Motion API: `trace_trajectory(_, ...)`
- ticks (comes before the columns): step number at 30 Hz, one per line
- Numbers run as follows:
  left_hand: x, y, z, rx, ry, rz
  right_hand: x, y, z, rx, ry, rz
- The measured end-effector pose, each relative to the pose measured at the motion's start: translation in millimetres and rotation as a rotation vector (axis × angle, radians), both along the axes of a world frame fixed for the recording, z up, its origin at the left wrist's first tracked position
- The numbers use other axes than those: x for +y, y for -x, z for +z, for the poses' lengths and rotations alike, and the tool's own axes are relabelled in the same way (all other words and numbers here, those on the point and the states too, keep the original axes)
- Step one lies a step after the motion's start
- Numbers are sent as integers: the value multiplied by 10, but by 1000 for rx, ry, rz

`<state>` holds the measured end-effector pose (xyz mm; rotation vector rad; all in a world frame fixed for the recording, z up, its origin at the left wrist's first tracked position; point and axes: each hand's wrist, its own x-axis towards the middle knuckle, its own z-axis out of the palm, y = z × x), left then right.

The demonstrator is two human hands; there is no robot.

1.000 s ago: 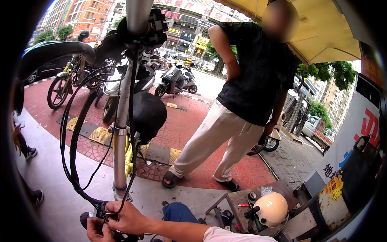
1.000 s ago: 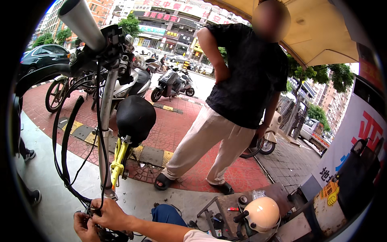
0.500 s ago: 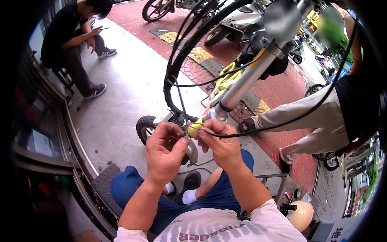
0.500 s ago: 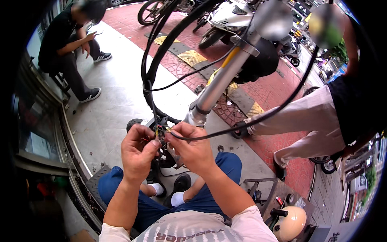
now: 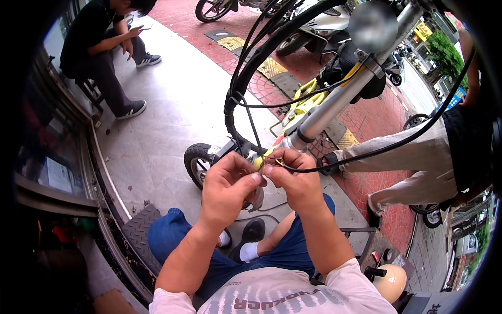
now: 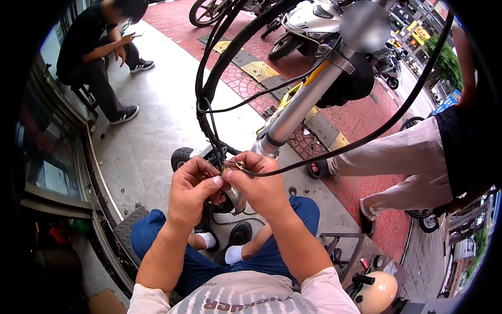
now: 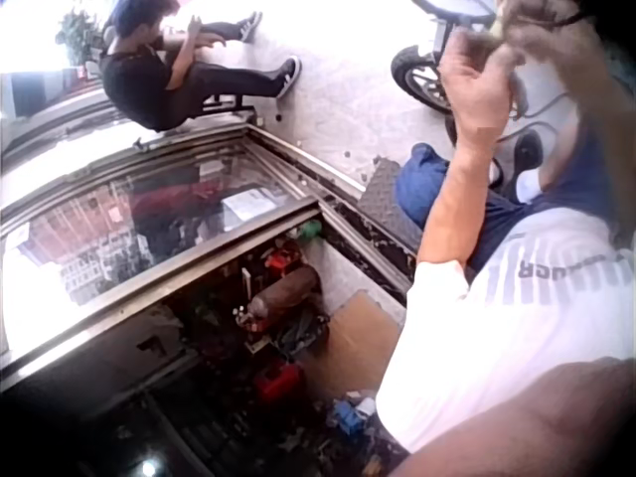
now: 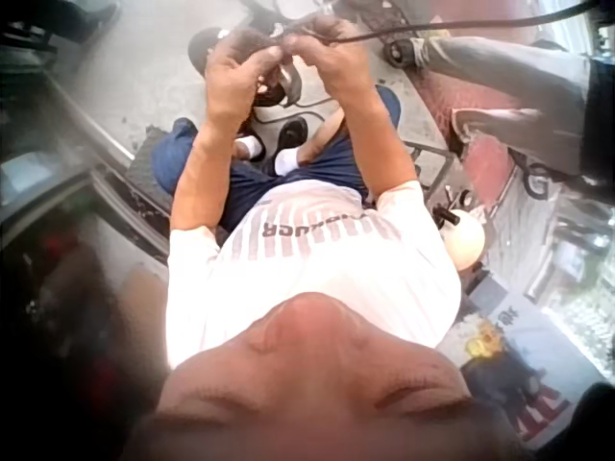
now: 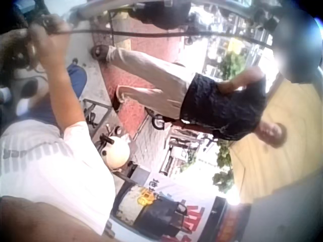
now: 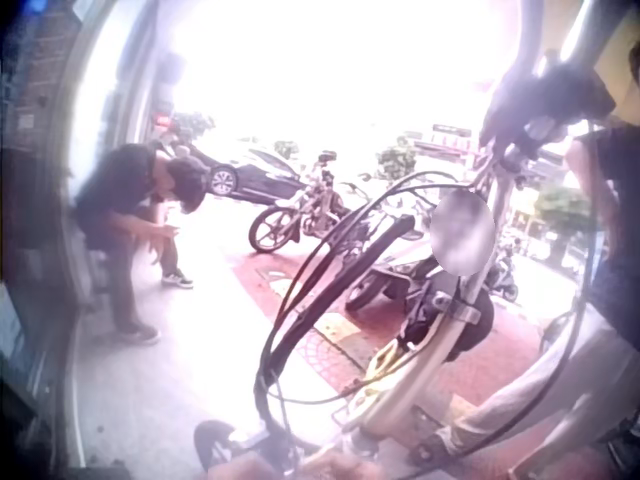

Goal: The person connects wires on a motorcycle using pliers and tape. They strip wire insulation, join the ends, and wrap the connection with electrical tape.

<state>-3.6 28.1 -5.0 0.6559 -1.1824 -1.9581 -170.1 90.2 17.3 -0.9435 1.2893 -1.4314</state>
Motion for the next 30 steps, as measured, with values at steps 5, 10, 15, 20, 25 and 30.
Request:
trace_trajectory(5, -83, -27, -36, 59, -156, -109, -34, 3, -121, -279, -11, 4)
trace_trajectory(10, -26, 2, 0, 70, -128, -23, -27, -59, -123, -110, 47, -61)
trace_trajectory(15, 20, 0, -11, -40, 32, 92, 88, -125, -127, 280, 199, -150)
trace_trajectory(20, 43, 5, -19, -39, 53, 114, 95, -171, -123, 512, 298, -216)
trace_trajectory(25, 83, 26, -98, -121, 215, 219, 71, -248, -95, 634, 397, -259)
trace_trajectory(30, 108, 28, -45, -262, 422, 308, 56, -240, -180, 705, 465, -270)
